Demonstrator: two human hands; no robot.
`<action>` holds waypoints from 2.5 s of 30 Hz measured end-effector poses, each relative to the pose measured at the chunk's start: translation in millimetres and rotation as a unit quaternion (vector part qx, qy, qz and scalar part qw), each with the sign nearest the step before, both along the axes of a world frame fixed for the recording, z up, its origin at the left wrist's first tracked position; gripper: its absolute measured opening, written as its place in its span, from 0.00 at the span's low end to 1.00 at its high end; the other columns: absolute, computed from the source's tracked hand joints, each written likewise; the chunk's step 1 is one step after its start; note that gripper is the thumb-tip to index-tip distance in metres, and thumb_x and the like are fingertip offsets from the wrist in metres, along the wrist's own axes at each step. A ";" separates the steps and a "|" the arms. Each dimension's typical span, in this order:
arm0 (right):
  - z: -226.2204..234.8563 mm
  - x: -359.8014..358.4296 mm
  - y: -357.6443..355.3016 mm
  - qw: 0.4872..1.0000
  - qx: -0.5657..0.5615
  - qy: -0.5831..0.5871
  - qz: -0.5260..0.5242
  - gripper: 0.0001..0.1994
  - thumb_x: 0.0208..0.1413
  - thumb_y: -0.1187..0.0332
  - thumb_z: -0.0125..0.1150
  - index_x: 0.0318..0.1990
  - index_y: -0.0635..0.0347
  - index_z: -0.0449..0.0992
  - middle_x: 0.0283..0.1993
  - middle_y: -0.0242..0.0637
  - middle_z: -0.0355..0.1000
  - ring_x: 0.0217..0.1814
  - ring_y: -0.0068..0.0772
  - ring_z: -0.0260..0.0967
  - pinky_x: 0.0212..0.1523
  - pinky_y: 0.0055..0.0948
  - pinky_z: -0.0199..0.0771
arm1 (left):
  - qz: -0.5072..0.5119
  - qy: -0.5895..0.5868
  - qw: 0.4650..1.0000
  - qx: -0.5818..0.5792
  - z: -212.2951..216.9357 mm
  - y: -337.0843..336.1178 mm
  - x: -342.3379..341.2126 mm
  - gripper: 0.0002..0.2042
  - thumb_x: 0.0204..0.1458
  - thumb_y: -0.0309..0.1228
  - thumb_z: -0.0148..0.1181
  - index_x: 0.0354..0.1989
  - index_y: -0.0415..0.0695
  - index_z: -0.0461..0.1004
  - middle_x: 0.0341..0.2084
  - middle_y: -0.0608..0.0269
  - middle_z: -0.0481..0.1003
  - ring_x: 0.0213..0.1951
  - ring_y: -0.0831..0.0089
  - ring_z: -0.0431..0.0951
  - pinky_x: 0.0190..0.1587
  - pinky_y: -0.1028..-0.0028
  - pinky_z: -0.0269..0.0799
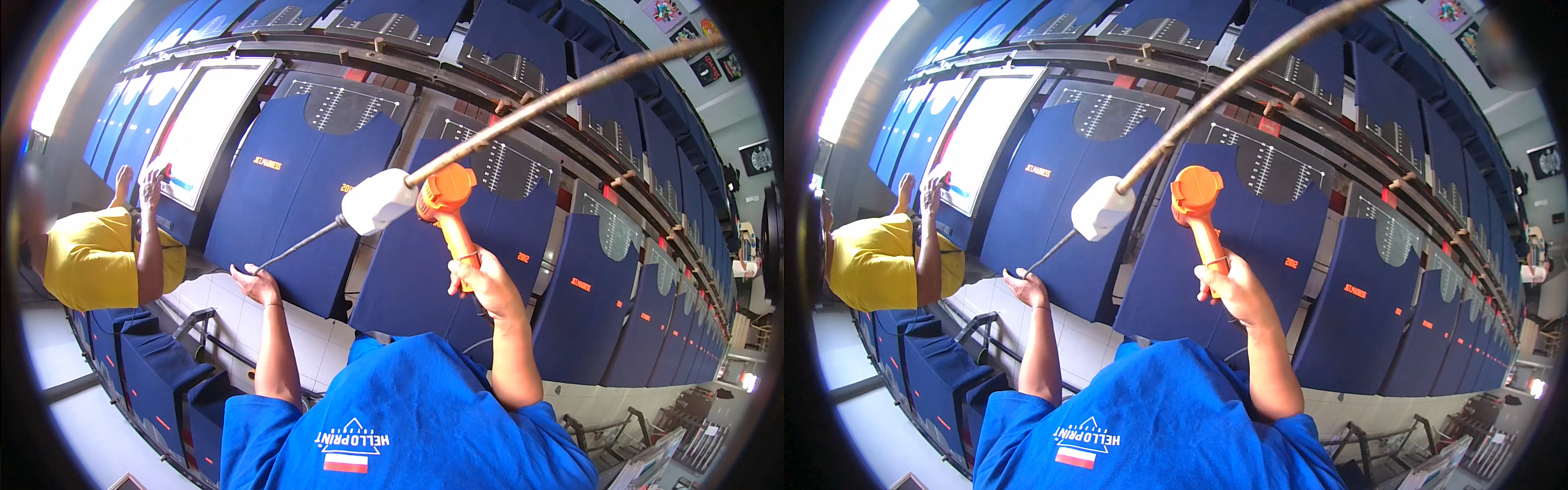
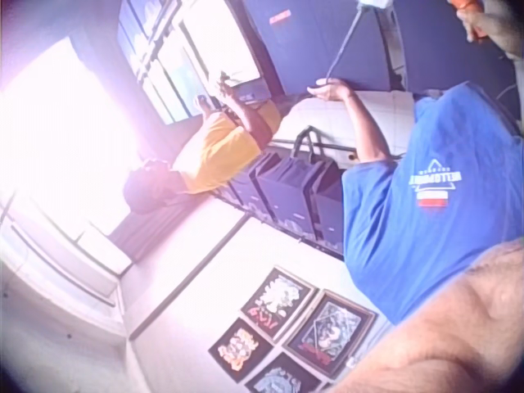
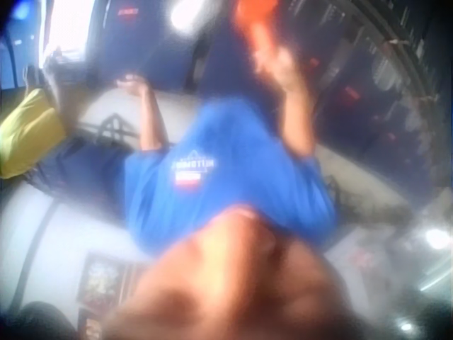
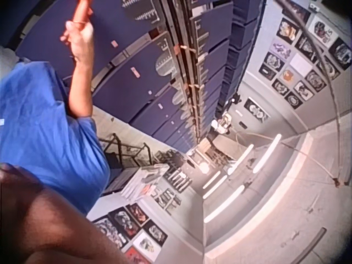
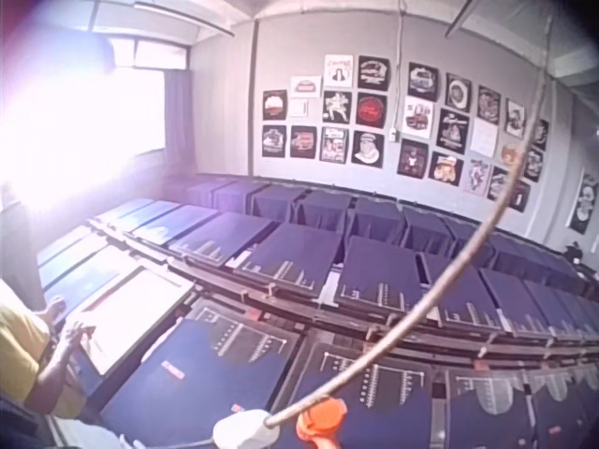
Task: The person uses a heat gun to dry ink on blue t-shirts mounted on printing stations, moving the tool over the fabric while other workers manipulate nearby screens.
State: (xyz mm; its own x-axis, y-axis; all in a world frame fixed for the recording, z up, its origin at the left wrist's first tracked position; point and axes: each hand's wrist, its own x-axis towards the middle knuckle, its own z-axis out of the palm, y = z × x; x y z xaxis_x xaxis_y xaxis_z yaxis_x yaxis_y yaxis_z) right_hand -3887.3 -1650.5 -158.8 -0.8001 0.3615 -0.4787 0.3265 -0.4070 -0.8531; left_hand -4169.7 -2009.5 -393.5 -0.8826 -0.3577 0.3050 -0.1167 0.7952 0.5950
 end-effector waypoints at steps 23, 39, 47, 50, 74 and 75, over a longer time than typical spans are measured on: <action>6.5 -0.9 0.6 1.000 0.000 -0.011 -0.004 0.20 0.56 0.59 0.64 0.48 0.63 0.68 0.28 0.29 0.70 0.27 0.21 0.71 0.28 0.20 0.69 | -0.006 0.007 1.000 -0.017 -4.8 -4.2 -1.0 0.25 0.61 0.36 0.46 0.62 0.31 0.58 0.59 0.36 0.65 0.60 0.42 0.65 0.63 0.56 0.59; -1.6 -1.7 -2.2 1.000 0.014 0.015 -0.008 0.21 0.56 0.57 0.64 0.48 0.65 0.68 0.28 0.31 0.71 0.27 0.21 0.71 0.28 0.19 0.69 | -0.006 0.003 1.000 0.000 1.1 2.8 1.2 0.25 0.61 0.35 0.46 0.62 0.32 0.58 0.58 0.35 0.65 0.60 0.42 0.65 0.63 0.57 0.59; 1.1 2.5 2.4 1.000 0.005 -0.007 -0.011 0.21 0.56 0.58 0.64 0.48 0.65 0.68 0.28 0.31 0.71 0.27 0.21 0.71 0.27 0.20 0.70 | 0.004 -0.009 1.000 0.001 -2.7 -0.6 -1.7 0.25 0.61 0.36 0.46 0.62 0.32 0.58 0.59 0.37 0.65 0.60 0.43 0.65 0.63 0.57 0.59; 1.5 3.2 -0.6 1.000 0.018 -0.007 -0.022 0.19 0.56 0.58 0.64 0.46 0.64 0.68 0.28 0.30 0.71 0.27 0.21 0.71 0.28 0.20 0.69 | 0.003 0.003 1.000 -0.003 -2.3 -0.4 -1.8 0.25 0.61 0.37 0.46 0.62 0.32 0.58 0.58 0.37 0.65 0.60 0.43 0.65 0.63 0.57 0.59; 3.1 12.9 -0.7 0.999 0.024 -0.017 -0.025 0.16 0.57 0.59 0.63 0.43 0.62 0.69 0.27 0.29 0.71 0.27 0.21 0.72 0.28 0.20 0.70 | -0.007 -0.005 1.000 0.004 -0.3 1.2 0.3 0.25 0.60 0.36 0.45 0.62 0.32 0.58 0.58 0.35 0.65 0.60 0.42 0.65 0.63 0.56 0.58; 2.1 12.8 -1.5 0.999 0.026 -0.013 -0.028 0.16 0.57 0.59 0.63 0.43 0.62 0.69 0.27 0.29 0.71 0.27 0.21 0.72 0.28 0.20 0.70 | -0.007 0.000 1.000 0.003 -2.7 -1.5 -1.1 0.25 0.60 0.36 0.45 0.62 0.32 0.58 0.58 0.35 0.65 0.60 0.42 0.65 0.63 0.56 0.58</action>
